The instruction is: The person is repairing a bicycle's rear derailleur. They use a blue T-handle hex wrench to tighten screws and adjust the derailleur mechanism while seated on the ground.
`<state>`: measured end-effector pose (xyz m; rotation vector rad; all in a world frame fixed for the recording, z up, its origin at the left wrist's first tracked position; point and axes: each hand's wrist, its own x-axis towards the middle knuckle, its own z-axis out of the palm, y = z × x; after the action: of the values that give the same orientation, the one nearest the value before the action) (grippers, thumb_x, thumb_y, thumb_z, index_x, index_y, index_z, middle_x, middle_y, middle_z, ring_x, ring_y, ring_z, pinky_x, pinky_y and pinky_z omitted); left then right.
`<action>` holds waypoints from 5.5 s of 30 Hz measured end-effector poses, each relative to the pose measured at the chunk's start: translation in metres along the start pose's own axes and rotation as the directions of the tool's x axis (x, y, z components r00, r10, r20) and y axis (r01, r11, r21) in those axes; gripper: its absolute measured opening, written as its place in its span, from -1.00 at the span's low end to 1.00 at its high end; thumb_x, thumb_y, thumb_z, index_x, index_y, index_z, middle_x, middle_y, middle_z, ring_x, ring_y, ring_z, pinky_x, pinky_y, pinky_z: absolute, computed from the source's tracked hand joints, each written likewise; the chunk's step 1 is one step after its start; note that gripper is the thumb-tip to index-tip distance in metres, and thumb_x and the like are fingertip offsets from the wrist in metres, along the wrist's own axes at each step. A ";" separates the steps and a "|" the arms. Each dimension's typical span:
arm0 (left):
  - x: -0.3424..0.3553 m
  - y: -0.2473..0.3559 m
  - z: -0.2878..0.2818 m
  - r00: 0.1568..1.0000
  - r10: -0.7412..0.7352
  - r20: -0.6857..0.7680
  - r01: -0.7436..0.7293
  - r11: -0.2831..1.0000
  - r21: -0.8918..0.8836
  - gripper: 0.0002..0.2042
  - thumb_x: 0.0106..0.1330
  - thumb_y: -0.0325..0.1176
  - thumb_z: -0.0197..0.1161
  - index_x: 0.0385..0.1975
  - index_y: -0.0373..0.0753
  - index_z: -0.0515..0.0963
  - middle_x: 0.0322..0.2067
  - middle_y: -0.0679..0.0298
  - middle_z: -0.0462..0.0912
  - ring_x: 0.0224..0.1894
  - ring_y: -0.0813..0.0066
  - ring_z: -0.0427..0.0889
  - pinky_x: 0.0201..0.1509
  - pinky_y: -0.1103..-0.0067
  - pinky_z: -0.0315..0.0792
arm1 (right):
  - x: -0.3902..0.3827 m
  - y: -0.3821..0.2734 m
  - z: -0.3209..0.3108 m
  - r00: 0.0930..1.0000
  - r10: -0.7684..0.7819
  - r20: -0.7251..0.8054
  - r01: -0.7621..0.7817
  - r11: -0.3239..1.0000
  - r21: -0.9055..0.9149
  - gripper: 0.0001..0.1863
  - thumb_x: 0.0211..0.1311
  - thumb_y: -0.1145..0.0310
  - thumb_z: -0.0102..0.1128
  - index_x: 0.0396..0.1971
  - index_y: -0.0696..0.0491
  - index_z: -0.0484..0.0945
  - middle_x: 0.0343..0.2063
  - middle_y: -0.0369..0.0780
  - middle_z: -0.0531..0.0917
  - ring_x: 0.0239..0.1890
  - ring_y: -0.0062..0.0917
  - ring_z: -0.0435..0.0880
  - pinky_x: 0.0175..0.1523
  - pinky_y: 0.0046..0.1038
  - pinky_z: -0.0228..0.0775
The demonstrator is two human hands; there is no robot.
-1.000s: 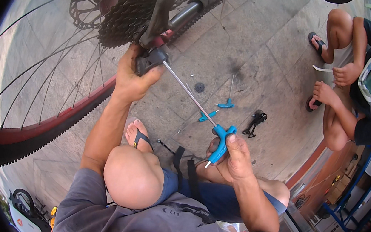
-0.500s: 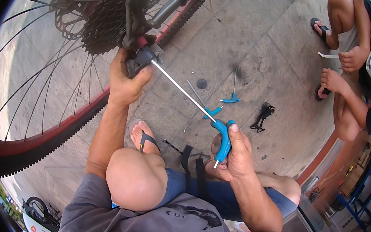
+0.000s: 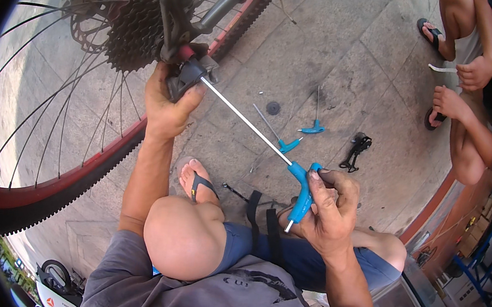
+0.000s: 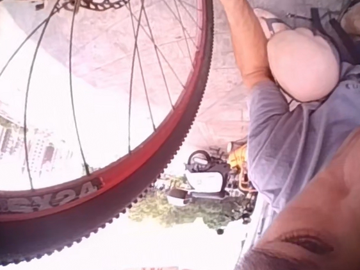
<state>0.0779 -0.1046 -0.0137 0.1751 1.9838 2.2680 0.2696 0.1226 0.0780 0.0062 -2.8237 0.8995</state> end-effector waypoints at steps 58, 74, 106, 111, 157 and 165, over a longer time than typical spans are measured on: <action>0.001 0.000 0.003 1.000 0.015 0.020 -0.015 1.000 -0.014 -0.52 0.05 -0.51 0.37 0.01 -0.40 0.42 -0.13 0.24 0.59 -0.14 0.58 0.55 0.00 0.63 0.44 | -0.014 0.004 0.012 0.949 -0.247 -0.193 0.198 0.950 -0.242 -0.36 -0.25 0.53 0.48 0.02 0.01 0.59 -0.10 -0.10 0.57 0.06 -0.14 0.50 0.10 -0.16 0.43; -0.001 -0.002 0.003 0.997 0.063 0.037 -0.060 0.995 -0.079 -0.51 0.07 -0.54 0.33 0.05 -0.40 0.40 -0.03 0.17 0.58 -0.06 0.54 0.56 0.09 0.59 0.43 | 0.010 0.014 0.008 0.982 -0.178 -0.064 0.174 0.983 -0.057 -0.60 0.05 0.27 0.45 -0.16 0.18 0.60 -0.26 -0.01 0.68 -0.20 -0.19 0.73 -0.14 -0.31 0.60; -0.001 -0.003 -0.002 0.999 0.004 0.050 -0.006 0.999 0.037 -0.45 0.06 -0.39 0.41 0.07 -0.42 0.40 -0.11 0.19 0.57 -0.09 0.53 0.54 0.06 0.59 0.41 | 0.002 0.006 0.018 0.799 0.600 0.030 -0.475 0.599 0.644 -0.50 0.36 0.11 0.15 0.07 0.22 0.43 -0.30 -0.07 0.64 -0.29 -0.34 0.67 -0.23 -0.37 0.56; -0.002 -0.003 0.001 0.999 0.002 0.038 -0.001 1.000 -0.023 -0.47 0.08 -0.39 0.41 0.06 -0.41 0.40 -0.12 0.20 0.57 -0.09 0.53 0.53 0.06 0.58 0.41 | -0.007 0.018 0.002 0.973 -0.231 -0.017 0.223 0.953 -0.207 -0.47 0.03 0.27 0.43 0.00 0.13 0.52 -0.08 0.00 0.61 0.00 -0.03 0.61 0.08 -0.15 0.51; 0.000 0.008 -0.002 0.995 0.026 0.101 -0.022 0.999 -0.045 -0.51 0.07 -0.40 0.35 0.02 -0.41 0.42 -0.12 0.22 0.54 -0.09 0.54 0.49 0.05 0.59 0.38 | 0.066 0.012 0.008 0.928 -0.290 0.235 0.305 0.952 -0.029 -0.46 -0.14 0.30 0.48 -0.04 0.03 0.59 -0.64 -0.41 0.47 -0.51 -0.52 0.41 -0.19 -0.34 0.17; 0.003 0.007 0.002 0.995 0.033 0.093 -0.026 0.997 -0.077 -0.51 0.06 -0.42 0.33 0.03 -0.41 0.42 -0.11 0.21 0.55 -0.08 0.52 0.50 0.07 0.58 0.38 | 0.057 0.022 0.026 0.861 -0.506 -0.039 0.495 0.854 -0.159 -0.50 -0.16 0.32 0.46 -0.11 0.08 0.58 -0.61 -0.29 0.52 -0.57 -0.42 0.45 -0.28 -0.35 0.31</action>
<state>0.0755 -0.1032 -0.0065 0.2994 1.8579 2.3034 0.2080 0.1278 0.0541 0.6439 -2.5989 0.5566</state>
